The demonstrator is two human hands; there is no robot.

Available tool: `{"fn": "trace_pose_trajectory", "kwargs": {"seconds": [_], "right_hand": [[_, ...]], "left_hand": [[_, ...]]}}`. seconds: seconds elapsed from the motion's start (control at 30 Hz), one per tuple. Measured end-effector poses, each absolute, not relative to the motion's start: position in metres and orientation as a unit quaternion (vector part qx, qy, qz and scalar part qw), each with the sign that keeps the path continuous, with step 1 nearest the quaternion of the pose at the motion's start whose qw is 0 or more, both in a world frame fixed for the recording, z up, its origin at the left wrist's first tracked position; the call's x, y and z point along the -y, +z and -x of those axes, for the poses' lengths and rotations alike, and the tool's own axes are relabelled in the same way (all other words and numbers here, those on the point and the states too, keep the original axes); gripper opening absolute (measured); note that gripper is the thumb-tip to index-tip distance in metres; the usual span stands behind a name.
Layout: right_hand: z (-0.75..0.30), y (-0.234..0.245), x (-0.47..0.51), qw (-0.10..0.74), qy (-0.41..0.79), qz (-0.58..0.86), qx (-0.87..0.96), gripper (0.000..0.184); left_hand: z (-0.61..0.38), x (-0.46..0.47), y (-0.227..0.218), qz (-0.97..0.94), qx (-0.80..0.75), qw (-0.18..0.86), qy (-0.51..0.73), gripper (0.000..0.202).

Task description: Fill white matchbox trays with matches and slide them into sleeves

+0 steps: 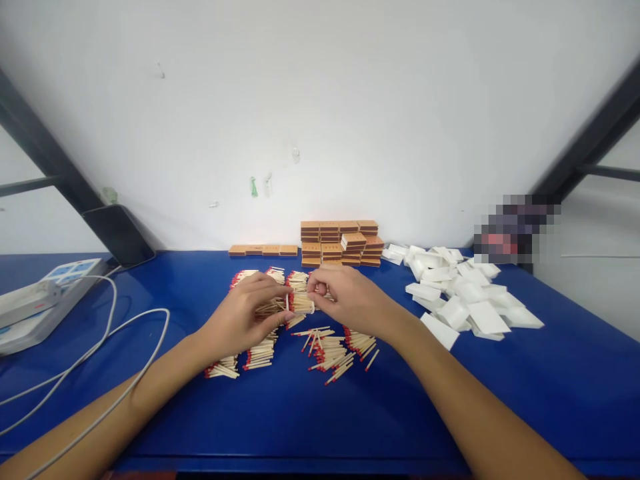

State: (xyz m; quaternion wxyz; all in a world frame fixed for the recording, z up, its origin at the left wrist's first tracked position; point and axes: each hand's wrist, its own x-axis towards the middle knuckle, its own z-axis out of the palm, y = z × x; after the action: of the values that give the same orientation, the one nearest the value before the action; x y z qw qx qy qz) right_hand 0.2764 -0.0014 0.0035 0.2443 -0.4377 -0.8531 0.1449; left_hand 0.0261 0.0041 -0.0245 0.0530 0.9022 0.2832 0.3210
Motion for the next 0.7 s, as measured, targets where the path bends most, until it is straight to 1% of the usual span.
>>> {"fn": "trace_pose_trajectory", "kwargs": {"seconds": [0.07,0.2,0.27,0.37,0.53,0.7], "right_hand": [[-0.283,0.003,-0.003,0.231,0.137,0.443,0.855,0.011],[-0.296,-0.004,-0.014,0.116,0.149,0.474,0.86,0.007],[-0.299,-0.008,-0.017,0.083,0.167,0.486,0.853,0.007],[-0.298,-0.012,-0.019,0.078,0.183,0.494,0.847,0.007],[-0.298,-0.015,-0.018,0.08,0.189,0.496,0.844,0.005],[-0.299,-0.011,-0.017,0.093,0.185,0.495,0.844,0.004]], "left_hand": [[-0.025,-0.006,-0.025,-0.898,-0.296,0.045,0.323,0.033],[-0.021,-0.01,-0.026,-0.88,-0.333,0.024,0.337,0.035],[-0.02,-0.011,-0.027,-0.876,-0.339,0.018,0.343,0.037],[-0.02,-0.012,-0.028,-0.875,-0.34,0.011,0.344,0.038],[-0.02,-0.01,-0.028,-0.877,-0.337,0.013,0.341,0.033],[-0.02,-0.011,-0.028,-0.876,-0.341,0.011,0.341,0.035]]}}
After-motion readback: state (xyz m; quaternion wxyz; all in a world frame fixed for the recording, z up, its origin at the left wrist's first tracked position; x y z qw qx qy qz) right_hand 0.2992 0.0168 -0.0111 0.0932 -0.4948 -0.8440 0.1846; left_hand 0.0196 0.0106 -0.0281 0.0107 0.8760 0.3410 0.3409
